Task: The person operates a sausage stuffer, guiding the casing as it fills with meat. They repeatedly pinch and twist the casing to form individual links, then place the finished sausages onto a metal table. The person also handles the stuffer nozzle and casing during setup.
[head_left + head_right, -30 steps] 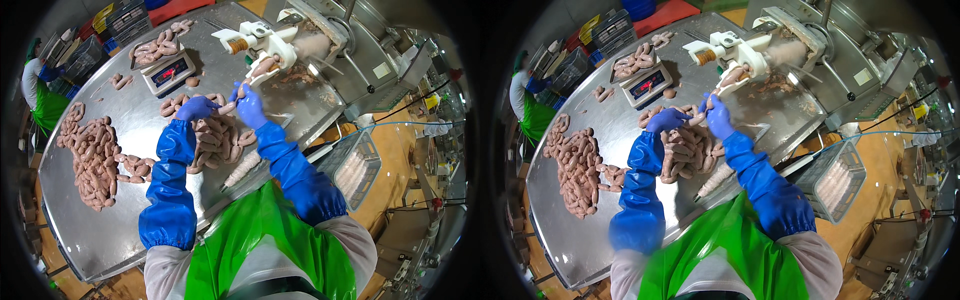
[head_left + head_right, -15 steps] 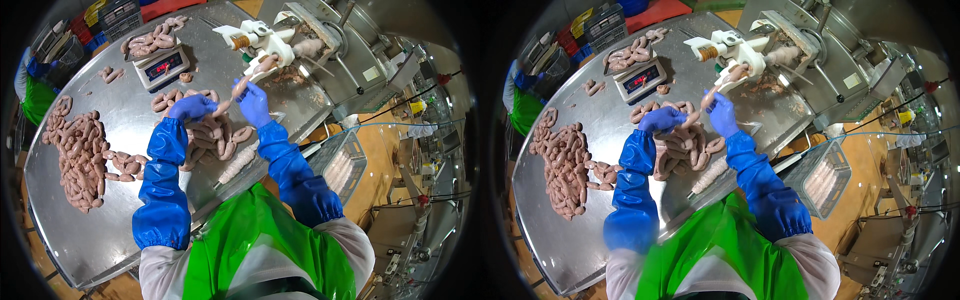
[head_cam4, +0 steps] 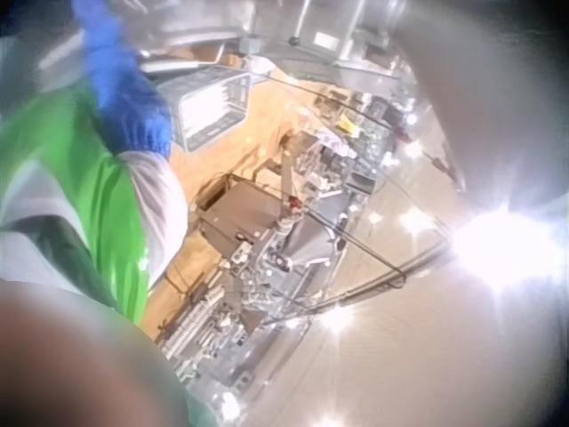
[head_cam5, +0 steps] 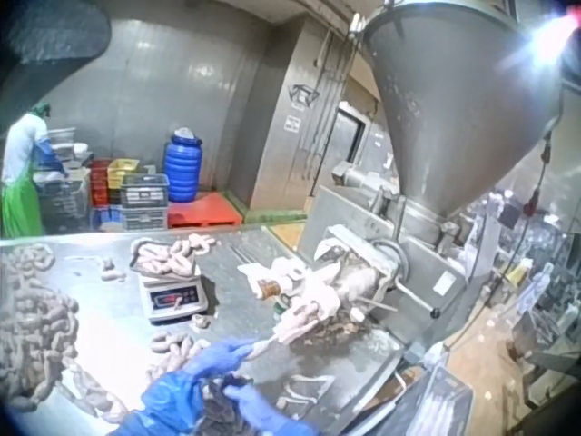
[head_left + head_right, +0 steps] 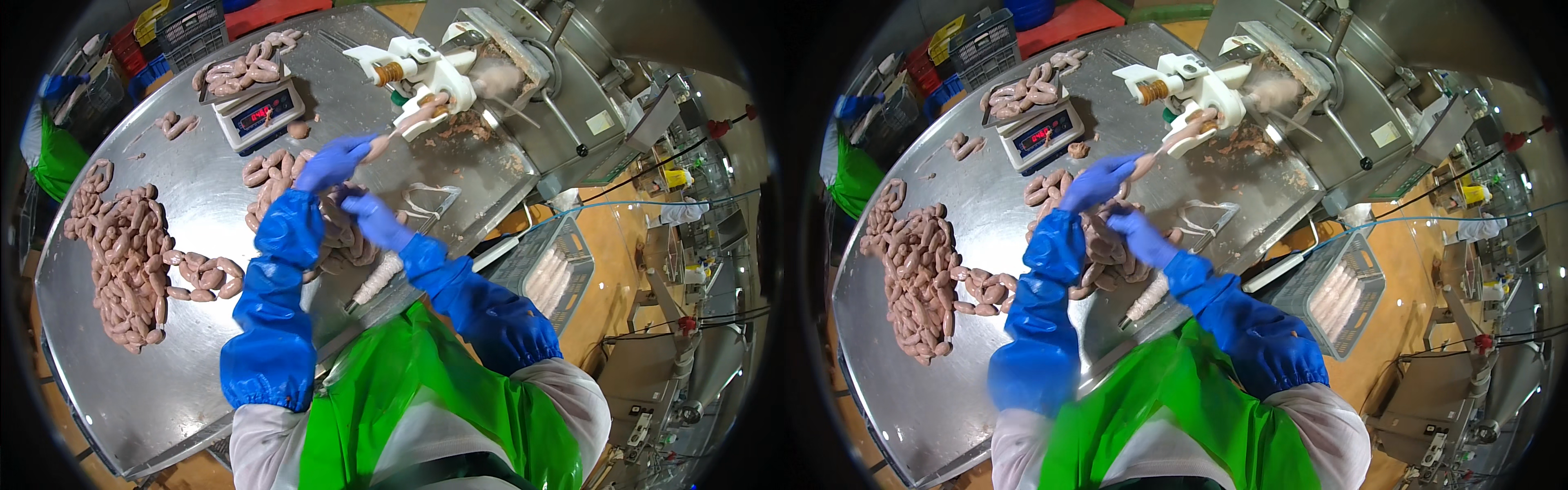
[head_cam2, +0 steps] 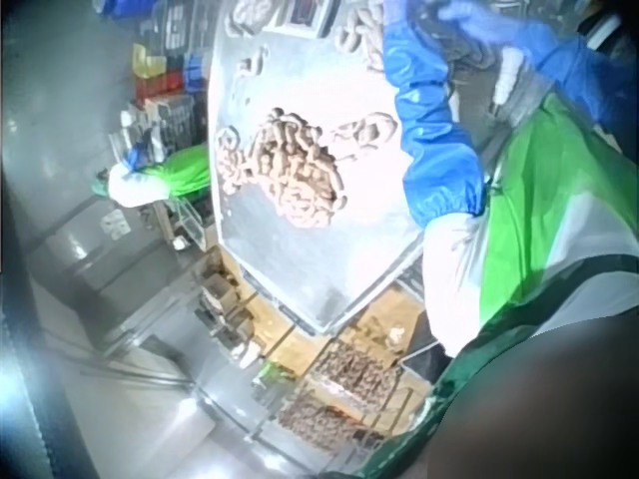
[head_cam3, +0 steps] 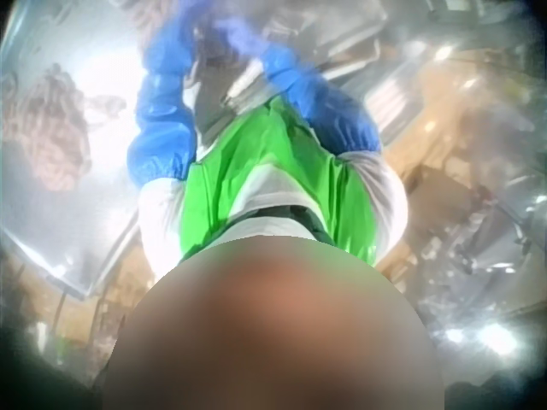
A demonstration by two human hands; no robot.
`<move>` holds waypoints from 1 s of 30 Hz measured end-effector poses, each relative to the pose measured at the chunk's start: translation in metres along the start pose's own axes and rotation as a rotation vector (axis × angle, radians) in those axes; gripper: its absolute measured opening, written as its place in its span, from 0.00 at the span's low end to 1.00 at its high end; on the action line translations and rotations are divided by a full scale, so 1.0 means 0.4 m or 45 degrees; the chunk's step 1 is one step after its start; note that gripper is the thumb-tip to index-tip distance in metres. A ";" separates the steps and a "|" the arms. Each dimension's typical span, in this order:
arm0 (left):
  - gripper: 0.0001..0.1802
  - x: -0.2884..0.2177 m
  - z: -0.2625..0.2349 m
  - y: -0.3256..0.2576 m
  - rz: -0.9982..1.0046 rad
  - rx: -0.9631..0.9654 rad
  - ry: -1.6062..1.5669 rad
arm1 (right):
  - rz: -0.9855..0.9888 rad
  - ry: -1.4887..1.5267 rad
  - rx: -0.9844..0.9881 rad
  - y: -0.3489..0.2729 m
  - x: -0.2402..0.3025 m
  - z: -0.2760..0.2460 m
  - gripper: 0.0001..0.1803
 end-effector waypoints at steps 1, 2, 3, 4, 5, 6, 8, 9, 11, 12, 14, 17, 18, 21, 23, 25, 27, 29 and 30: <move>0.25 0.028 -0.023 -0.039 -0.135 0.177 0.229 | -0.072 0.164 0.003 0.014 0.065 -0.042 0.16; 0.25 0.061 -0.053 -0.078 -0.300 0.368 0.483 | -0.162 0.266 -0.123 0.037 0.114 -0.073 0.15; 0.25 0.086 -0.077 -0.097 -0.437 0.501 0.491 | -0.306 0.331 -0.340 0.045 0.150 -0.092 0.16; 0.26 0.105 -0.094 -0.105 -0.508 0.628 0.500 | -0.229 0.344 -0.383 0.067 0.165 -0.093 0.16; 0.26 0.120 -0.095 -0.104 -0.604 0.795 0.523 | -0.254 0.319 -0.408 0.078 0.168 -0.082 0.17; 0.24 0.117 -0.091 -0.076 -0.494 0.622 0.646 | -0.211 0.282 -0.523 0.093 0.156 -0.073 0.18; 0.21 0.078 -0.051 0.016 -0.164 0.213 0.796 | -0.219 0.140 -0.440 0.084 0.076 -0.015 0.18; 0.21 0.046 -0.028 0.052 0.076 -0.065 0.846 | -0.281 -0.088 -0.565 0.085 0.023 0.015 0.18; 0.24 -0.009 0.070 0.121 0.212 -0.330 0.118 | -0.048 -0.165 -0.357 0.048 -0.090 0.037 0.22; 0.26 -0.021 0.123 0.148 -0.008 -0.161 -0.528 | 0.004 -0.203 -0.186 0.029 -0.119 0.024 0.24; 0.26 -0.034 0.114 0.133 -0.100 -0.127 -0.218 | 0.008 -0.291 0.218 -0.012 -0.127 -0.022 0.24; 0.26 -0.011 0.032 0.036 -0.173 0.091 -0.010 | 0.051 -0.598 0.188 -0.040 0.041 -0.202 0.18; 0.26 0.012 -0.014 -0.003 -0.192 0.206 0.198 | 0.007 -0.551 -0.015 -0.023 0.138 -0.280 0.17; 0.26 0.107 -0.113 -0.138 -0.573 0.328 0.401 | -0.212 -1.607 -0.639 0.027 0.477 -0.514 0.11; 0.29 0.132 -0.175 -0.173 -0.410 0.285 1.020 | -0.229 -0.605 -0.892 0.086 0.595 -0.632 0.11; 0.27 0.101 -0.175 -0.164 -0.053 0.020 1.452 | -0.290 -0.449 -0.877 0.116 0.644 -0.694 0.11; 0.26 0.053 -0.130 -0.126 -0.066 -0.117 1.586 | -0.336 -1.186 -0.397 0.147 0.655 -0.698 0.11; 0.18 -0.036 -0.060 -0.035 0.102 -0.445 1.132 | -0.322 -0.610 -0.641 0.144 0.649 -0.737 0.11; 0.17 -0.088 -0.008 0.023 0.242 -0.669 0.838 | -0.205 -0.266 -0.797 0.138 0.634 -0.755 0.11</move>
Point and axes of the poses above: each hand's wrist, its own y-axis towards the middle knuckle, its own z-axis out of the palm, x = y × z, the point moved 3 cm from there along y, towards the middle knuckle, and after that the axes turned 2 degrees about y, right-handed, at the moved point
